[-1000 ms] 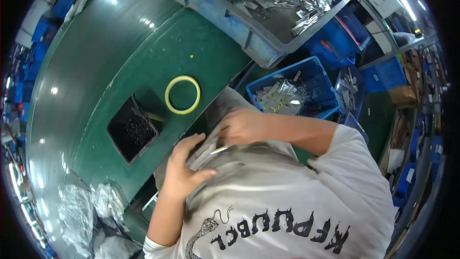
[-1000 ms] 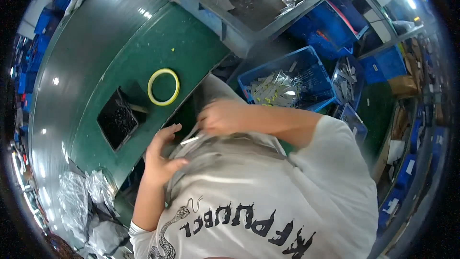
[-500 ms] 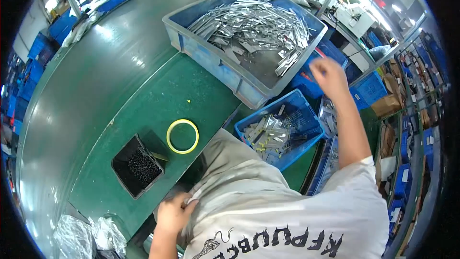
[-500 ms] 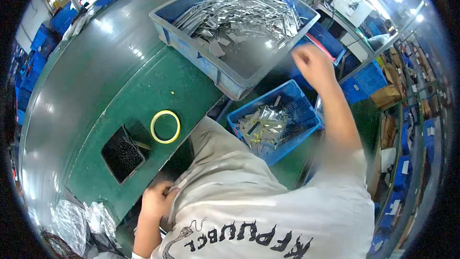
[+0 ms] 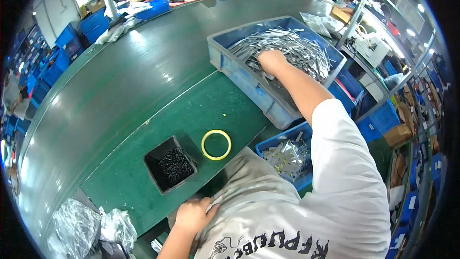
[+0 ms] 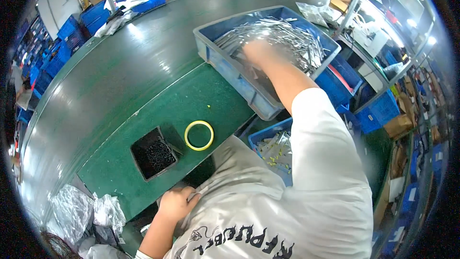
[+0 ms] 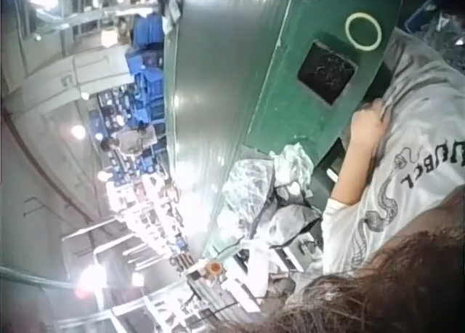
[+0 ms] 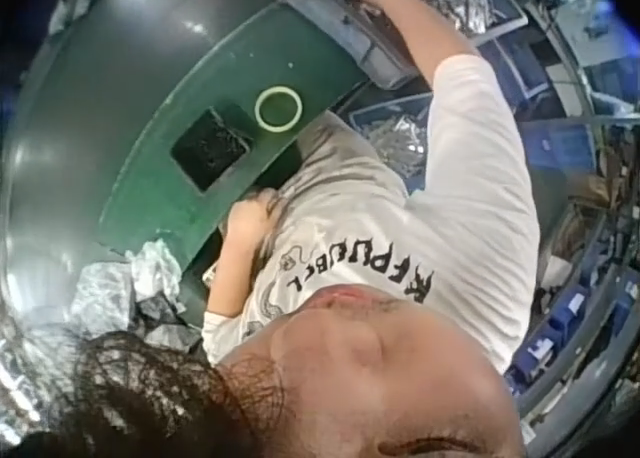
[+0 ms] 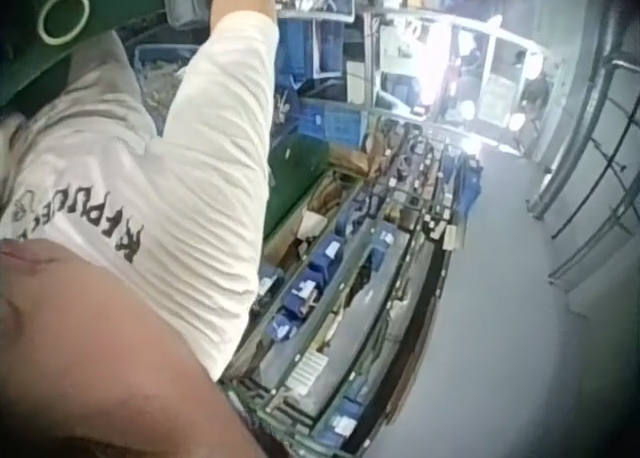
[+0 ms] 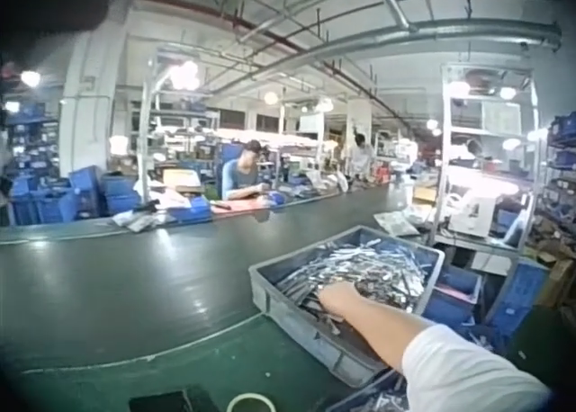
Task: Applying yellow adhesive tape to small metal components at a factory workbench.
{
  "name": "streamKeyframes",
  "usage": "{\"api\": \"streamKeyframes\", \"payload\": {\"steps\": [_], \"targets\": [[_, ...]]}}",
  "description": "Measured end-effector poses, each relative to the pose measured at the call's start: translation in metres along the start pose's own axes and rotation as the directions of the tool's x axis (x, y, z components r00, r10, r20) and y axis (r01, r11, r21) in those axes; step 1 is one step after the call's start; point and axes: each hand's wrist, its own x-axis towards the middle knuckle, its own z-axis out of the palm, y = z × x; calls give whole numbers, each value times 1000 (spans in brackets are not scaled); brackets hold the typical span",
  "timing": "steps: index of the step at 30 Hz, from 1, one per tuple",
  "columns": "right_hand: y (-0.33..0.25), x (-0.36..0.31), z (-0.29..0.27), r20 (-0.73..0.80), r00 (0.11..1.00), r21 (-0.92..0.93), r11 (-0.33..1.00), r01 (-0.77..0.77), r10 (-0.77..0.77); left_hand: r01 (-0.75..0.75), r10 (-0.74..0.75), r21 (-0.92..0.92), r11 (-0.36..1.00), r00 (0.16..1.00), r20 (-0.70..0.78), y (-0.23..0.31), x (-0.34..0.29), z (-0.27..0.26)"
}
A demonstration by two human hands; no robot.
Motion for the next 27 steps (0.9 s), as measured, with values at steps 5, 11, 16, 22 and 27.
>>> {"api": "streamKeyframes", "payload": {"steps": [5, 11, 16, 22, 27], "targets": [[22, 0, 30, -107, 991, 8, 997, -74, 74, -60, 62, -30, 998, 997, 51, 2, 5, -5], [17, -1, 19, -168, 982, 164, 984, -62, 90, -115, 113, -54, 992, 993, -25, -7, 3, 2], [13, -13, -10, -214, 977, 202, 979, 38, 6, -84, 85, -40, 996, 996, 25, -2, 4, -3], [14, -10, 5, -282, 949, 299, 953, -55, 143, -76, 76, -57, 996, 997, 0, 0, 2, -3], [16, -10, 30, -178, 984, 32, 999, 11, -6, -108, 109, -30, 994, 994, 19, 3, 1, -6]]}}
